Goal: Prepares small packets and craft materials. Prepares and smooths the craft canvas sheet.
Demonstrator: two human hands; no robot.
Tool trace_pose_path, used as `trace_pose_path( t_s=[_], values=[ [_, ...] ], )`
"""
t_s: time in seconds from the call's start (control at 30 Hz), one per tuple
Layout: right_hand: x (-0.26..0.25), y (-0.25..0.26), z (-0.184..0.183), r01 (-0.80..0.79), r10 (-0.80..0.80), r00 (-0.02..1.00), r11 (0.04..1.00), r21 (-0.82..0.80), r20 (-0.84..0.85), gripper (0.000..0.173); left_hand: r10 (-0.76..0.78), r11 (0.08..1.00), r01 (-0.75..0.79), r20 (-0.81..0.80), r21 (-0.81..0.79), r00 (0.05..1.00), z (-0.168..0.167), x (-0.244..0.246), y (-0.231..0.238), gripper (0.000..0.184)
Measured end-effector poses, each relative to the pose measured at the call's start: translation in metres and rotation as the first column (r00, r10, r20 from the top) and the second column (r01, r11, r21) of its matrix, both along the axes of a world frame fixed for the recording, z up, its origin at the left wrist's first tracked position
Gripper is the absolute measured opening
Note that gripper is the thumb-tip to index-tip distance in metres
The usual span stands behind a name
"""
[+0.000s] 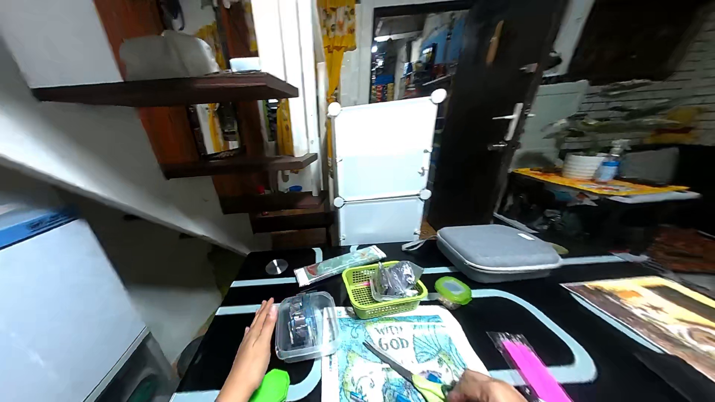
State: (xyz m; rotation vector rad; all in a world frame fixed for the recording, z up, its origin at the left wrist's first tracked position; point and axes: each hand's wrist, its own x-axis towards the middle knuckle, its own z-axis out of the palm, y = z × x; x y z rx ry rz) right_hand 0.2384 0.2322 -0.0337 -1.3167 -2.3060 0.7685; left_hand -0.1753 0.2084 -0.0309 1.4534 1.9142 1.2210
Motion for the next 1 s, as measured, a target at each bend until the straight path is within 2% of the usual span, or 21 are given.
trace_pose_path(
  t_s=[0.13, 0.23, 0.33, 0.4, 0.47, 0.57, 0.67, 0.77, 0.9, 1.0],
  values=[
    [-0.019, 0.006, 0.017, 0.024, -0.026, 0.994, 1.000, 0.014, 0.109, 0.030, -0.080, 0.990, 0.079, 0.009, 0.113, 0.997, 0.010, 0.003, -0.010, 0.068],
    [-0.054, 0.027, 0.069, 0.009, 0.000, 0.975, 0.999, -0.043, 0.223, 0.039, -0.148, 0.971, 0.139, 0.032, 0.194, 0.989, 0.014, 0.001, -0.011, 0.067],
    [-0.099, 0.058, 0.107, 0.033, -0.011, 0.957, 0.997, -0.074, 0.289, 0.043, -0.176, 0.974, 0.159, 0.095, 0.164, 0.980, 0.018, 0.006, -0.013, 0.066],
    [-0.131, 0.074, 0.118, 0.057, -0.041, 0.978, 0.996, -0.071, 0.207, 0.046, -0.172, 0.978, 0.149, 0.157, 0.147, 0.973, 0.018, 0.006, -0.012, 0.065],
    [-0.158, 0.078, 0.123, 0.079, -0.075, 0.996, 0.989, -0.122, 0.037, 0.057, -0.171, 0.979, 0.142, 0.213, 0.144, 0.962, 0.013, 0.005, -0.008, 0.065],
    [-0.194, 0.079, 0.102, 0.084, -0.151, 0.945, 0.969, -0.231, -0.290, 0.064, -0.169, 0.981, 0.130, 0.304, 0.145, 0.937, 0.006, 0.009, -0.006, 0.066],
    [-0.222, 0.080, 0.065, 0.088, -0.205, 0.894, 0.952, -0.292, -0.399, 0.063, -0.144, 0.987, 0.113, 0.328, 0.112, 0.934, 0.005, 0.014, -0.006, 0.066],
    [-0.237, 0.076, 0.032, 0.115, -0.214, 0.915, 0.951, -0.287, -0.341, 0.064, -0.103, 0.995, 0.102, 0.212, 0.015, 0.972, -0.002, 0.015, 0.001, 0.072],
    [-0.253, 0.070, 0.017, 0.190, -0.202, 0.963, 0.978, -0.087, -0.176, 0.062, -0.070, 0.995, 0.071, 0.016, -0.074, 0.997, 0.003, 0.027, 0.001, 0.069],
    [-0.264, 0.072, 0.018, 0.233, -0.233, 0.972, 0.973, -0.008, -0.030, 0.068, -0.062, 0.996, 0.065, 0.034, -0.066, 0.997, 0.002, 0.031, 0.005, 0.066]
  ],
)
